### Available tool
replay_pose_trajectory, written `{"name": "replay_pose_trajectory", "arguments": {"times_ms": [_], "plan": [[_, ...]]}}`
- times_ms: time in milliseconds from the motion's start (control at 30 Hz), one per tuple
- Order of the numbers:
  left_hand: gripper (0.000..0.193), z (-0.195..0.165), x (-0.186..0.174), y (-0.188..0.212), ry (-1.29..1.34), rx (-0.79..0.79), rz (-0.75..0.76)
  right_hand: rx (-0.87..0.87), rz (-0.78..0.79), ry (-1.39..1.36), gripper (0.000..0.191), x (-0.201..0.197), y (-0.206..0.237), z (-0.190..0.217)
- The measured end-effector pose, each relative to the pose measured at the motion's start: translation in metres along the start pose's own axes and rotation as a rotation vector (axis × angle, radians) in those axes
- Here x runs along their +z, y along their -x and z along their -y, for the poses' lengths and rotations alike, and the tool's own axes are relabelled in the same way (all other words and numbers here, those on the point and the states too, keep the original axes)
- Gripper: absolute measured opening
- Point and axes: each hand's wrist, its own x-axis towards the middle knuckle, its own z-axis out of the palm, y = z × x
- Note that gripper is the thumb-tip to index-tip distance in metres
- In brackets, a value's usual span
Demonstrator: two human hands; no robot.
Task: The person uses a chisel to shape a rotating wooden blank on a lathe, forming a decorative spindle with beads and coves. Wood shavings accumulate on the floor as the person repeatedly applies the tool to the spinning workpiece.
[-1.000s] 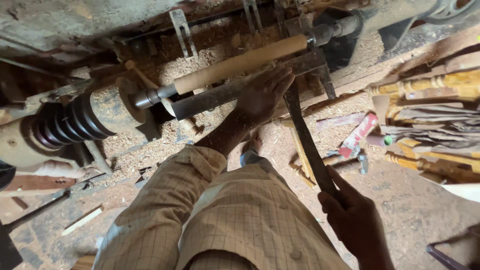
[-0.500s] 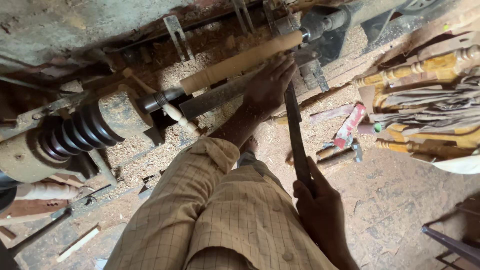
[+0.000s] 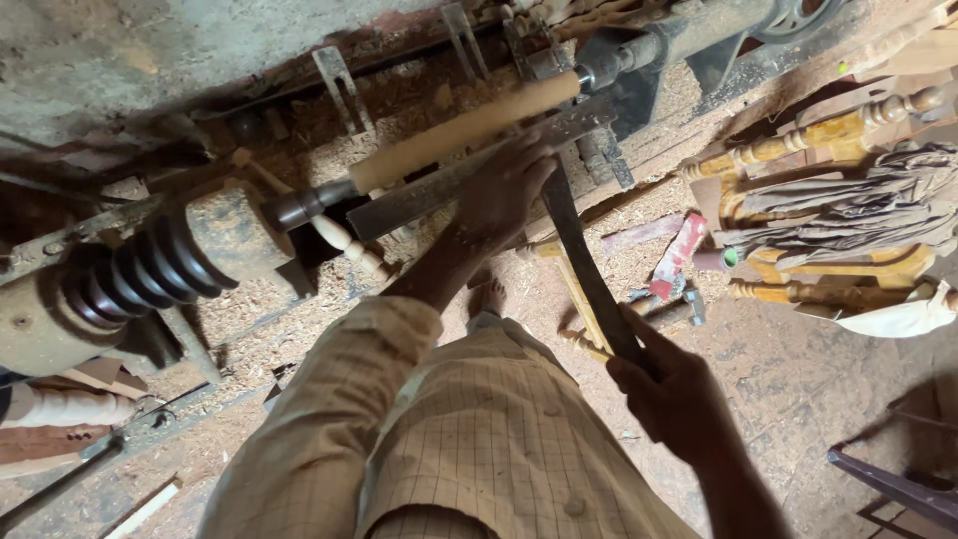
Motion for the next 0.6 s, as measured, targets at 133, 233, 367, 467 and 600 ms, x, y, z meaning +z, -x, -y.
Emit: {"name": "replay_pose_trajectory", "arguments": {"times_ms": [133,233,367,467,600], "plan": [[0.018,-0.005,-0.008,0.003,0.047,-0.006,0.034,-0.013,0.143,0.049,0.067,-0.051,-0.027,-0.006],[0.024,-0.017,-0.011,0.007,-0.088,-0.078,-0.051,-0.047,0.237,0.104,0.066,-0.085,-0.054,-0.003],[0.02,-0.031,-0.005,0.006,-0.118,-0.217,-0.118,-0.054,0.352,0.369,0.062,-0.125,-0.104,0.006],[0.022,-0.039,0.008,0.003,-0.133,-0.295,-0.134,-0.033,0.405,0.435,0.062,-0.154,-0.148,0.008],[0.03,-0.046,0.037,-0.013,-0.214,-0.287,-0.07,-0.149,0.463,0.555,0.066,-0.197,-0.206,0.004]]}}
